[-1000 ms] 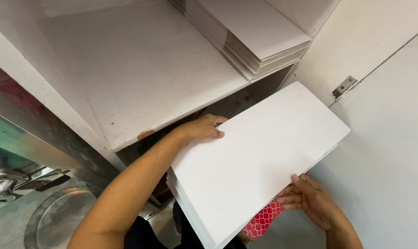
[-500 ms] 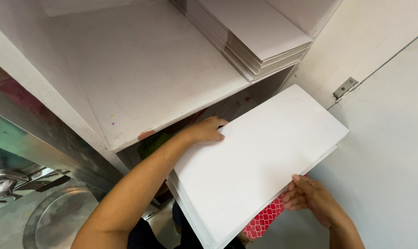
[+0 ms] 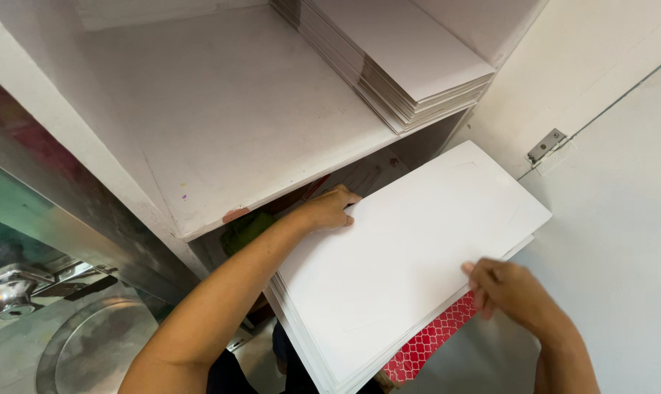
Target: The person organizes rectangular boards by taking them from a stack on a surface and placing them into a shelf one by one.
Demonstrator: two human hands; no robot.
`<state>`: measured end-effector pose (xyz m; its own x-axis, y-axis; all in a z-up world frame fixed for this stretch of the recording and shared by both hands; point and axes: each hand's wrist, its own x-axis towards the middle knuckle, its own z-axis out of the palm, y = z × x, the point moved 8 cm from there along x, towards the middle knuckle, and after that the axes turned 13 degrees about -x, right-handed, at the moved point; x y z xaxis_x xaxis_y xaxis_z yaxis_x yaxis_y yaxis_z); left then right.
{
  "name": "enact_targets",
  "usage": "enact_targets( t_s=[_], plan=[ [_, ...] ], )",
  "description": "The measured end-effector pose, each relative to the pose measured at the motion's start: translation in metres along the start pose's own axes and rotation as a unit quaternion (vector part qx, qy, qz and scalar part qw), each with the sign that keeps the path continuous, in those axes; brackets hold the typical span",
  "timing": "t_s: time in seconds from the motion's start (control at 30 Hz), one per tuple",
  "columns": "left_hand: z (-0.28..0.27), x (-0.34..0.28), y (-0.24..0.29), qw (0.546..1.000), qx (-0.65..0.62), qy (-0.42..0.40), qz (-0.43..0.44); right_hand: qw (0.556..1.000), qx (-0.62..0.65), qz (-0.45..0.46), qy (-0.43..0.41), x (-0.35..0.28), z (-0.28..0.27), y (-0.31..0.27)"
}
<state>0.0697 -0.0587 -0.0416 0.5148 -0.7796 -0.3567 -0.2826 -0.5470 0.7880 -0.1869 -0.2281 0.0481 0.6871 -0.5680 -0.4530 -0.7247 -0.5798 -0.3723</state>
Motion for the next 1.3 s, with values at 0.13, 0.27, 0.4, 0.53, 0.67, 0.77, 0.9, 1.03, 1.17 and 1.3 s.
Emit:
enact_targets(
  t_s=[0.13,0.27,0.4,0.53,0.67,0.77,0.9,1.03,1.17,1.3],
  plan=[
    [0.0,-0.007,0.003,1.0,-0.005,0.003,-0.019,0.986,-0.099,-0.066,0.119,-0.001,-0.039,-0.048],
    [-0.007,-0.031,0.024,0.999,-0.024,0.012,0.025,0.929,-0.114,-0.202,0.289,0.025,-0.072,-0.1],
    [-0.009,-0.031,0.029,0.997,-0.015,0.022,0.072,0.78,-0.168,-0.385,0.463,0.04,-0.093,-0.16],
    [-0.009,-0.042,0.039,0.997,0.007,0.021,0.069,0.726,-0.192,-0.414,0.514,0.051,-0.101,-0.208],
    [-0.007,-0.044,0.043,0.997,0.019,0.023,0.065,0.692,-0.257,-0.42,0.528,0.069,-0.1,-0.24],
    [-0.008,-0.057,0.055,0.996,0.039,0.027,0.072,0.707,-0.29,-0.379,0.521,0.078,-0.1,-0.251],
    [-0.007,-0.054,0.057,0.994,0.06,0.028,0.083,0.704,-0.33,-0.352,0.52,0.104,-0.1,-0.253],
    [-0.011,-0.069,0.075,0.992,0.076,0.035,0.093,0.694,-0.382,-0.319,0.52,0.12,-0.094,-0.255],
    [-0.017,-0.079,0.093,0.992,0.06,0.022,0.111,0.726,-0.37,-0.331,0.476,0.138,-0.097,-0.254],
    [-0.021,-0.05,0.092,0.986,-0.014,0.004,0.167,0.76,-0.338,-0.343,0.436,0.155,-0.109,-0.253]
  ],
)
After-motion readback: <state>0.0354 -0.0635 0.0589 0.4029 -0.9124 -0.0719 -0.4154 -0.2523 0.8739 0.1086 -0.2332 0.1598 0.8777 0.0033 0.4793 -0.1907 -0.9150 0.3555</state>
